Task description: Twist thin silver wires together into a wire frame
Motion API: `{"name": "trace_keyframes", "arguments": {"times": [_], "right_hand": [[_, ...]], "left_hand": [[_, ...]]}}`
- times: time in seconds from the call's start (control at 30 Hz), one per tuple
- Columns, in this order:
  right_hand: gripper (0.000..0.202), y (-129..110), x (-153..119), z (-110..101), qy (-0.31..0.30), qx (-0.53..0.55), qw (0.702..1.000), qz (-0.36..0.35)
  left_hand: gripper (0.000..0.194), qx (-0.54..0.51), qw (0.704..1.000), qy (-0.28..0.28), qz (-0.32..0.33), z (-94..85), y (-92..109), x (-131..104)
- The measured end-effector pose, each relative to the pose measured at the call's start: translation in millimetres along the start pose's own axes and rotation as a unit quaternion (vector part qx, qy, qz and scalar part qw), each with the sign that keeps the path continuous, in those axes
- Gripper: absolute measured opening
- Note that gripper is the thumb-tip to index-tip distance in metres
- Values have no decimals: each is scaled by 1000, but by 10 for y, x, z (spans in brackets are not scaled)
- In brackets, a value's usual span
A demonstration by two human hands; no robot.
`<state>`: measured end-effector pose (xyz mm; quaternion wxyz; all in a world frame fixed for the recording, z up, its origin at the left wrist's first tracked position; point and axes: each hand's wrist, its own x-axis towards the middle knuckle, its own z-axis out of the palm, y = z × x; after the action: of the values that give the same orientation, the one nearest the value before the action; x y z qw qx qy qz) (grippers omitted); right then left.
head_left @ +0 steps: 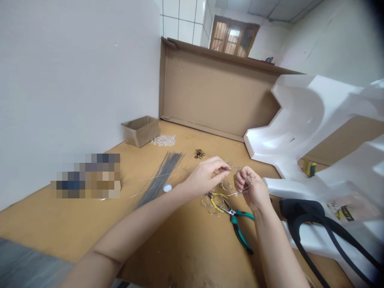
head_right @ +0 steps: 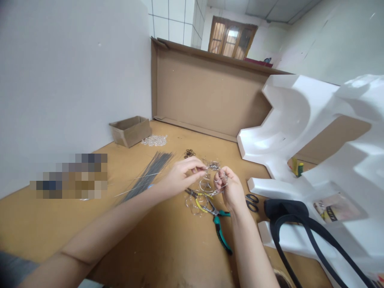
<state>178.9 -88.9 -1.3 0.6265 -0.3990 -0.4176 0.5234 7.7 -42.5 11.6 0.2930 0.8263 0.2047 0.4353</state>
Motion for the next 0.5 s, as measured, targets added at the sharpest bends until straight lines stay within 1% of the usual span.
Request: {"name": "trace_keyframes", "arguments": {"times": [0.23,0.4,0.5], "right_hand": [[26,4,0,-2,0,5,1000,6],[25,-3,-4,-16,0,1,1000,6],[26,-2,-2,-19,-3,0,1000,7]], "left_hand": [[13,4,1000,8,3,9,-26,3],[14,-3,1000,-5,-12,-4,-7,-2],[22,1,999,-26,-21,-19,18,-6]]}}
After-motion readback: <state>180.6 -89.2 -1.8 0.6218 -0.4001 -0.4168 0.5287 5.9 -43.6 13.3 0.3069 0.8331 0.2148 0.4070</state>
